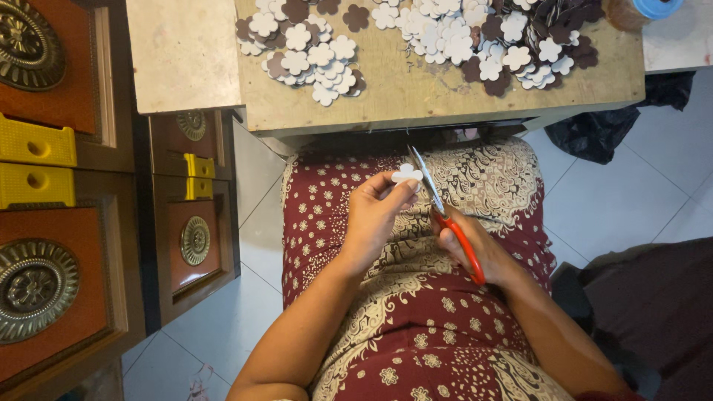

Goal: The person sits on the floor and uses red-handled scissors to trim the edges of small white flower-shaped craft pieces. They pick up each piece from a pile on a low wooden table, trim it, and place it back on the table.

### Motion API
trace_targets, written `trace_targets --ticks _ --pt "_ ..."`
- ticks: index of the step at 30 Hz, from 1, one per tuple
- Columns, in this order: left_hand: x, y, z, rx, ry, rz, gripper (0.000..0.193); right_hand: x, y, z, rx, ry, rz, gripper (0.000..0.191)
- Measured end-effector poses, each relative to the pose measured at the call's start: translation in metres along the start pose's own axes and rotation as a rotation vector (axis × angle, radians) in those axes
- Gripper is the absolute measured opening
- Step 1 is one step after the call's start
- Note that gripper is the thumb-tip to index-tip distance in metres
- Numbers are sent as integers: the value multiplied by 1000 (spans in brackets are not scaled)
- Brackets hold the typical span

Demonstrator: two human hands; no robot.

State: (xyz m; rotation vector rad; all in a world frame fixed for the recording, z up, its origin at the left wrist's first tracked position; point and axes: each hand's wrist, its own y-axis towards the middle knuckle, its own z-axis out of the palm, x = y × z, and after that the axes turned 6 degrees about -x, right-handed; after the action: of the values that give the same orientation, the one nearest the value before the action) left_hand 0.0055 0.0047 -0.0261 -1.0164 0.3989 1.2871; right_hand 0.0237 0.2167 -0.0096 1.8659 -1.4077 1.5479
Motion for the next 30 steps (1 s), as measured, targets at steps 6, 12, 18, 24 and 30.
trace_targets --ticks 6,12,18,24,30 --pt "-3 5 -7 4 82 -7 19 -2 0 -4 37 9 44 76" --pt "-7 4 -7 -10 110 35 24 2 2 -2 29 61 49 78" --pt "-7 4 -3 5 47 88 28 5 2 -2 38 30 0 73" --pt "-11 3 -1 -46 60 145 41 14 1 -3 65 -18 11 69" --pt "-18 -3 3 -64 138 132 41 19 0 -7 59 -37 -15 74"
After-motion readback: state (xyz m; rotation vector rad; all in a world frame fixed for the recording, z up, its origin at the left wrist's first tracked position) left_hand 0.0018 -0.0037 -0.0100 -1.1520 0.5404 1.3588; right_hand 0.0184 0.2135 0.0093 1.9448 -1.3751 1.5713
